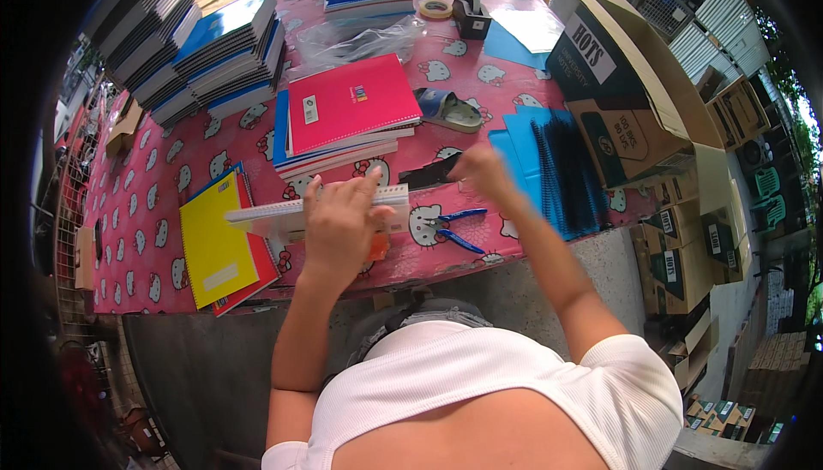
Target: The person removes wire spirals from colored notebooks using a small handheld tool, sorts the covers and pages on a table, and places some items into a cardboard box.
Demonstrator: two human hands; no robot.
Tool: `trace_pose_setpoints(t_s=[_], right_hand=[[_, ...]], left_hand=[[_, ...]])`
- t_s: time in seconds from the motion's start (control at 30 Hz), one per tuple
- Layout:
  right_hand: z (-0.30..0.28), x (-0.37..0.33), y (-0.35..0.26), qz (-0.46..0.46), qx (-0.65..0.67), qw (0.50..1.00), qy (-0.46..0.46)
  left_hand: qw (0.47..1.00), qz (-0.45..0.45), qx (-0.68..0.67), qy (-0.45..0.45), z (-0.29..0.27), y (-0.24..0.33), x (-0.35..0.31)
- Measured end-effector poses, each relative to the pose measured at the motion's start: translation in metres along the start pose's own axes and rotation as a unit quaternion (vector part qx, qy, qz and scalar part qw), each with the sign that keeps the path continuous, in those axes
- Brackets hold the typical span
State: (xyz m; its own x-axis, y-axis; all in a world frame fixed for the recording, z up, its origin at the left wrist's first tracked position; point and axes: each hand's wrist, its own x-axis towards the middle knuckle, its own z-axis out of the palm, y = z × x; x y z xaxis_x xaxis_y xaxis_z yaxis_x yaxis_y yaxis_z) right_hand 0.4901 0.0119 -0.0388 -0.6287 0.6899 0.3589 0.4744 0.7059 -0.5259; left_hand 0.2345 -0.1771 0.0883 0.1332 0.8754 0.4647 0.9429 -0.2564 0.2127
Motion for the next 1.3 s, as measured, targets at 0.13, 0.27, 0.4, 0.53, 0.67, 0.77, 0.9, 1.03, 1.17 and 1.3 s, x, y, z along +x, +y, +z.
trace_pose_setpoints(t_s=[0.13,0.27,0.4,0.53,0.67,0.77,0.9,1.03,1.17,1.3], right_hand=[[-0.081,-0.012,0.108,0.439,-0.243,0.856,0.12],[-0.085,-0.013,0.107,0.445,-0.242,0.86,0.059],[-0.096,-0.015,0.107,0.438,-0.249,0.857,0.11],[-0.081,-0.007,-0.012,0.201,-0.187,0.959,0.071],[-0.062,-0.009,-0.134,-0.006,0.135,0.988,0.067],[-0.053,-0.002,-0.151,-0.005,0.222,0.971,0.092],[-0.061,-0.001,-0.162,-0.007,0.178,0.983,0.039],[-0.058,0.006,-0.159,0.023,0.195,0.979,0.062],[-0.05,0.008,-0.164,0.002,0.22,0.975,0.037],[-0.049,0.013,-0.164,0.009,0.257,0.966,0.019]], left_hand=[[0.99,-0.013,-0.122,0.072,0.006,-0.001,0.007],[0.981,-0.043,-0.092,0.166,0.004,0.003,0.014],[0.984,-0.045,-0.111,0.133,0.013,0.004,0.015],[0.986,-0.055,-0.115,0.109,0.01,-0.003,0.01],[0.984,-0.022,-0.135,0.113,0.007,-0.002,0.014],[0.982,-0.031,-0.151,0.108,0.007,0.0,0.014],[0.984,-0.028,-0.131,0.115,0.006,0.003,0.008],[0.984,-0.042,-0.137,0.104,0.0,0.011,0.003],[0.982,-0.047,-0.148,0.104,-0.001,0.011,0.001],[0.981,-0.041,-0.144,0.12,-0.002,0.01,0.002]])
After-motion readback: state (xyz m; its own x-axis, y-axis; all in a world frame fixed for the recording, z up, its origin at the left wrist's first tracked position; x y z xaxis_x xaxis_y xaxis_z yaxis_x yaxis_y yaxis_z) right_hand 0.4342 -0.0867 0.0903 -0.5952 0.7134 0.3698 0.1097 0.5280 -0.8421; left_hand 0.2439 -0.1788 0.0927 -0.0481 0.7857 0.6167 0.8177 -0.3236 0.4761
